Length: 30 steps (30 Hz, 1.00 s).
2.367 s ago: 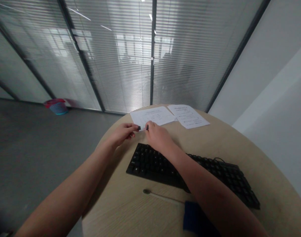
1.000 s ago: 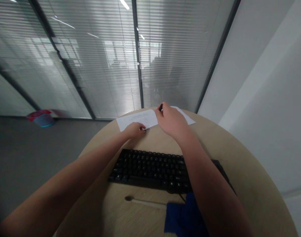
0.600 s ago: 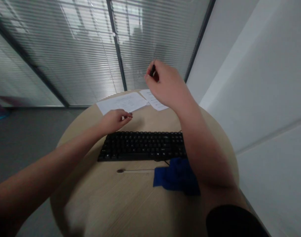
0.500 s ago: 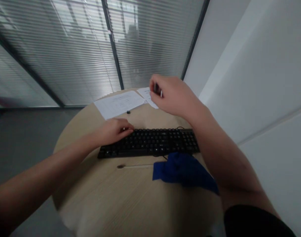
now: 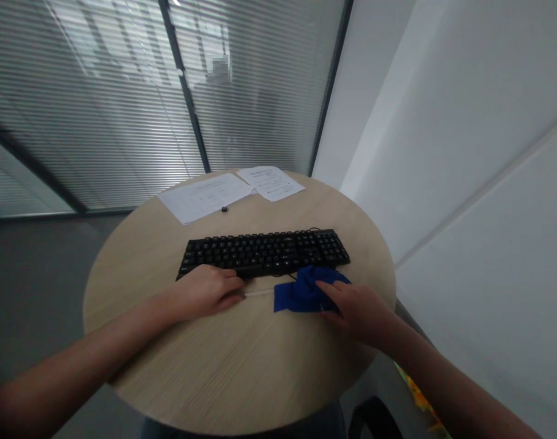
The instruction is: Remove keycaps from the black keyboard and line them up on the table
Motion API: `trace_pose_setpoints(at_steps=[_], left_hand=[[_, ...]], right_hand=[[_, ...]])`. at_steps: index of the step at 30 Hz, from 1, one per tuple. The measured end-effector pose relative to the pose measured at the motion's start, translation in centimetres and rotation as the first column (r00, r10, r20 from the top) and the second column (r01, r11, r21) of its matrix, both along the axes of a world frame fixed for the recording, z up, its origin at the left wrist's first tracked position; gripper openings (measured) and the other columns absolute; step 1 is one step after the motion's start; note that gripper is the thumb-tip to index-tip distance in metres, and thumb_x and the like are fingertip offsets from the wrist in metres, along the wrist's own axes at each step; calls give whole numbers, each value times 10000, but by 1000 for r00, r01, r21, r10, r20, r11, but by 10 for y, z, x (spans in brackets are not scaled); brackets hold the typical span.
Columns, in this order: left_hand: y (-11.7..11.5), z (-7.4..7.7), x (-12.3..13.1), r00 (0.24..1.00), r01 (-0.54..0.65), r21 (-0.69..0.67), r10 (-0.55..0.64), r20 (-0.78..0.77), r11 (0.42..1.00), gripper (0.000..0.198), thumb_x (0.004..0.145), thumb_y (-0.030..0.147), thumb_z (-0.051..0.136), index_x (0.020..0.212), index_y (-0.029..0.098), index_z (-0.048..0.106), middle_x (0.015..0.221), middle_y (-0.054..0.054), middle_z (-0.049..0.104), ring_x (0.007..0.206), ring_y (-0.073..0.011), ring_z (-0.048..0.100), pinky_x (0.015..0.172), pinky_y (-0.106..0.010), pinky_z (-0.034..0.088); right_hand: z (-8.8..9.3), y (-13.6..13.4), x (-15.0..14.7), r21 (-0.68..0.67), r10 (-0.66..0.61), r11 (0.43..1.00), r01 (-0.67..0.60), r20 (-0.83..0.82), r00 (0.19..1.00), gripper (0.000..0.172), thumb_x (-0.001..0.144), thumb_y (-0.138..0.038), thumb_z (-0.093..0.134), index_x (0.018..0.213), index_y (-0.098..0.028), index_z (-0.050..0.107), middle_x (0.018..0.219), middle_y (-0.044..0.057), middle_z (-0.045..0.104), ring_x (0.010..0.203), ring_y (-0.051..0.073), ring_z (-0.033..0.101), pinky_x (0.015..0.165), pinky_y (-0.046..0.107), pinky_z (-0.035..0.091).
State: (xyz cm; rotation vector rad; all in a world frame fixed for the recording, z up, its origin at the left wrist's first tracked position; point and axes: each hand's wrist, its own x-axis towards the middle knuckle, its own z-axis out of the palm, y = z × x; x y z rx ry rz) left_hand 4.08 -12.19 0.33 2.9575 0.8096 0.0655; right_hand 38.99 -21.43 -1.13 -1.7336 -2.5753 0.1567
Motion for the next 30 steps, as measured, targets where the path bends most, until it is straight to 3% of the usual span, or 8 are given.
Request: trace_pose_setpoints(at_steps=[4, 8, 12, 17, 22, 26, 28, 30], left_hand=[[-5, -2, 3, 999, -10, 44, 12, -45, 999, 223, 909, 335, 517, 833, 195, 672, 770, -65, 675, 639, -188, 623, 581, -287, 449], [-6, -6, 3, 998, -16, 76, 21, -56, 997, 226, 919, 284, 492, 812, 187, 667, 762, -59, 676, 621, -177, 622, 562, -279, 445], [0, -12, 5, 1000, 11, 105, -12, 8, 994, 220, 913, 267, 498, 792, 187, 664, 738, -44, 665, 594, -162, 611, 542, -266, 437], [1, -13, 16, 998, 43, 132, -49, 40, 990, 215, 918, 250, 496, 799, 184, 663, 734, -37, 658, 606, -157, 614, 550, -260, 444], [-1, 2, 14, 994, 42, 185, -59, 87, 982, 261, 936, 271, 464, 797, 187, 669, 741, -35, 659, 607, -151, 608, 539, -260, 419], [12, 36, -10, 955, -142, 269, 61, 290, 952, 300, 943, 319, 434, 858, 189, 691, 766, -43, 679, 672, -160, 617, 590, -262, 418], [28, 54, -26, 870, -337, 276, 185, 458, 900, 302, 922, 354, 456, 873, 187, 704, 747, -41, 682, 664, -165, 607, 619, -275, 420], [49, 65, -43, 732, -528, 230, 300, 612, 817, 301, 895, 378, 485, 872, 184, 715, 739, -40, 681, 670, -171, 597, 643, -284, 419]], right_hand=[[3, -9, -1, 18, -23, 1000, 22, 87, 996, 319, 862, -244, 546, 1167, -193, 620, 1021, 119, 697, 863, 266, 682, 706, 366, 501], [32, -38, 2, 129, -8, 992, -7, 118, 993, 254, 838, -234, 555, 1082, -224, 627, 1010, 106, 699, 827, 244, 669, 679, 343, 470], [53, -65, -28, 145, 120, 980, -134, 103, 987, 262, 811, -232, 588, 1071, -250, 604, 918, 65, 693, 749, 194, 638, 608, 294, 410], [40, -49, -93, 51, 333, 940, -339, 90, 938, 172, 845, -281, 589, 996, -198, 581, 850, 38, 659, 700, 193, 595, 533, 293, 343], [28, -26, -130, 64, 399, 913, -402, 56, 915, 152, 882, -272, 555, 998, -174, 572, 903, 58, 659, 749, 204, 595, 539, 297, 356], [29, -22, -151, 48, 468, 882, -468, 12, 884, 182, 896, -303, 547, 1006, -162, 577, 905, 65, 661, 752, 217, 611, 550, 312, 385], [32, -21, -159, 25, 491, 870, -492, 11, 871, 174, 895, -288, 546, 997, -153, 586, 906, 72, 664, 741, 219, 615, 550, 314, 391], [39, -18, -161, -20, 509, 861, -509, -2, 861, 194, 892, -288, 552, 1017, -148, 602, 908, 78, 666, 743, 221, 616, 562, 314, 402]])
